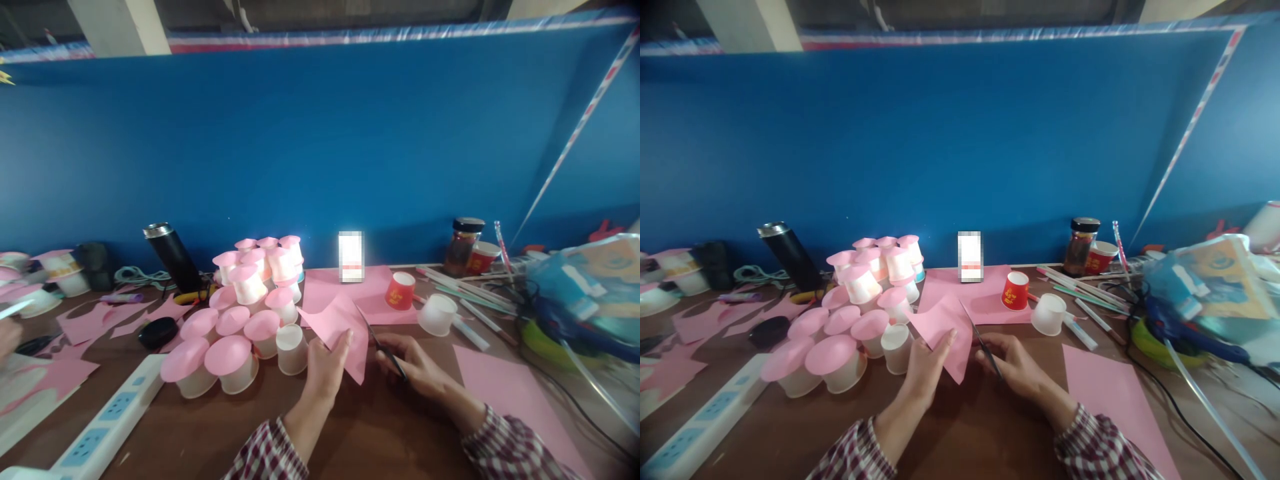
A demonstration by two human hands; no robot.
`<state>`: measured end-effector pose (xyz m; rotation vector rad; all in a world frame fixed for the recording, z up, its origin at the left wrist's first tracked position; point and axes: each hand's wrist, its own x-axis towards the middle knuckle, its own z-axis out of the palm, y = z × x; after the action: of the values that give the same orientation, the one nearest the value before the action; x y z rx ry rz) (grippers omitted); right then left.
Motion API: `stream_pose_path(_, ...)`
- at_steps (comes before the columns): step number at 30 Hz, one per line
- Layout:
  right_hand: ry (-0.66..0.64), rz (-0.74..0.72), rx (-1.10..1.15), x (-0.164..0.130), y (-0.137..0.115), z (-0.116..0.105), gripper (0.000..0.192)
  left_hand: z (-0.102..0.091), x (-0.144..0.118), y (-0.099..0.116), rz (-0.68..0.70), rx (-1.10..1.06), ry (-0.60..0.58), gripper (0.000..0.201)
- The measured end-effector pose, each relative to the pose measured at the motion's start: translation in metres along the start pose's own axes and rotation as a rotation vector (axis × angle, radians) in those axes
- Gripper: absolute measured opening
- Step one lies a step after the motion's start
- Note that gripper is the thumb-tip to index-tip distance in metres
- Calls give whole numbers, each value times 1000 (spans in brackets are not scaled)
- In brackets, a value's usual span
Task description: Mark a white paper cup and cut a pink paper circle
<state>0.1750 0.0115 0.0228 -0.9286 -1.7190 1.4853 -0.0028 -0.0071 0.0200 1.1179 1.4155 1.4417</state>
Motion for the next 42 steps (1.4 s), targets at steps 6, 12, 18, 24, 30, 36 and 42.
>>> stream_pose_path(6, 8, 15, -1, 0, 0, 0, 47, -2, -1, 3, 13, -8, -10, 37)
stream_pose_path(12, 5, 14, 0, -1, 1, -1, 46, -2, 0, 2, 10, -3, -10, 34)
stream_pose_path(18, -13, 4, 7, 0, 2, 0, 45, -3, 2, -3, -8, 11, 9, 34)
stream_pose_path(24, -11, 20, 20, 0, 2, 0, 47, -3, 2, -3, -3, 14, -13, 34)
stream_pose_path(30, -13, 10, 23, 1, 3, 0, 47, -2, 0, -3, 1, -9, -14, 34)
stream_pose_path(36, -30, -9, 27, 0, -3, 1, 45, -2, 1, -7, 36, 33, -8, 36)
stream_pose_path(42, -16, -2, 18, 0, 0, 1, 45, -3, 1, -6, 37, 64, -22, 38)
